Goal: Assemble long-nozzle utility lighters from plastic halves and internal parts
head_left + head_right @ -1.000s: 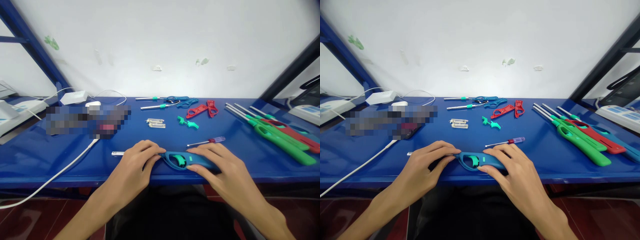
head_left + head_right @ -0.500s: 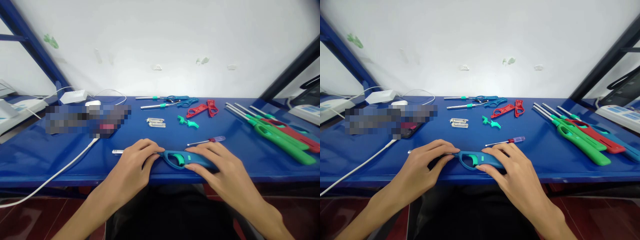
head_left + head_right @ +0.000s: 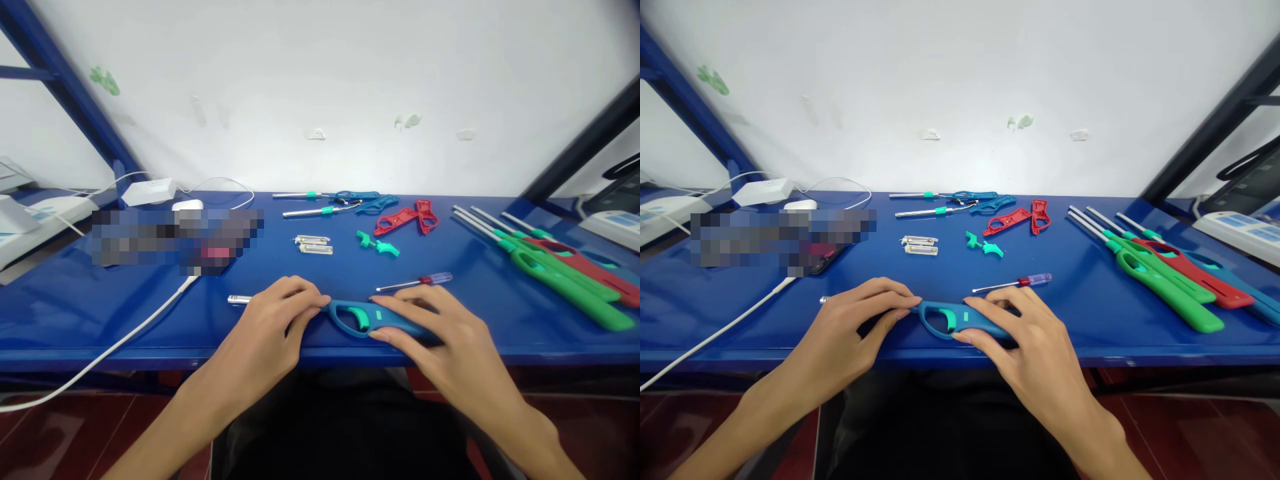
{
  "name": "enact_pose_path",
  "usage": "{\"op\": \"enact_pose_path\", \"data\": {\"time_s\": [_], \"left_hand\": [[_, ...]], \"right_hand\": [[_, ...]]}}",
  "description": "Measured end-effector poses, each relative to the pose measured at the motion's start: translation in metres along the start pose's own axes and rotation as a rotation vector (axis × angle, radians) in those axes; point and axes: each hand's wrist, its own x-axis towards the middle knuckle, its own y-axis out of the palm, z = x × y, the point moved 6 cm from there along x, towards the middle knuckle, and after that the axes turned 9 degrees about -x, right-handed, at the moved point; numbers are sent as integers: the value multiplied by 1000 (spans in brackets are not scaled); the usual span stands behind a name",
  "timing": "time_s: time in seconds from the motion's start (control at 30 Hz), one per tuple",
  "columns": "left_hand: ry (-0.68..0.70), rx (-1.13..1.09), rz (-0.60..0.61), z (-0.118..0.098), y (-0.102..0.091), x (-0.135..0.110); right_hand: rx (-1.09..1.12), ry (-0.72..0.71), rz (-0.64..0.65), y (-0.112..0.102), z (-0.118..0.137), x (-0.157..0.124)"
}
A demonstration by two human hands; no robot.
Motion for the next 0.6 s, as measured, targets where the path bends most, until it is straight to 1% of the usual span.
{"op": "enact_pose_path", "data": {"time_s": [0.17,0.4,0.5,0.6], "left_hand": [[15,7,3,-1,2,-1],[22,54,47,-11,5,-3],[19,84,38,-11,8,-1],[27,109,45,-9,11,2]], "right_hand": [[19,14,9,-1,-1,-2],[42,19,70,2,-2,-2],[55,40,95,2,-2,-1],[61,42,91,1,-1,0]]}}
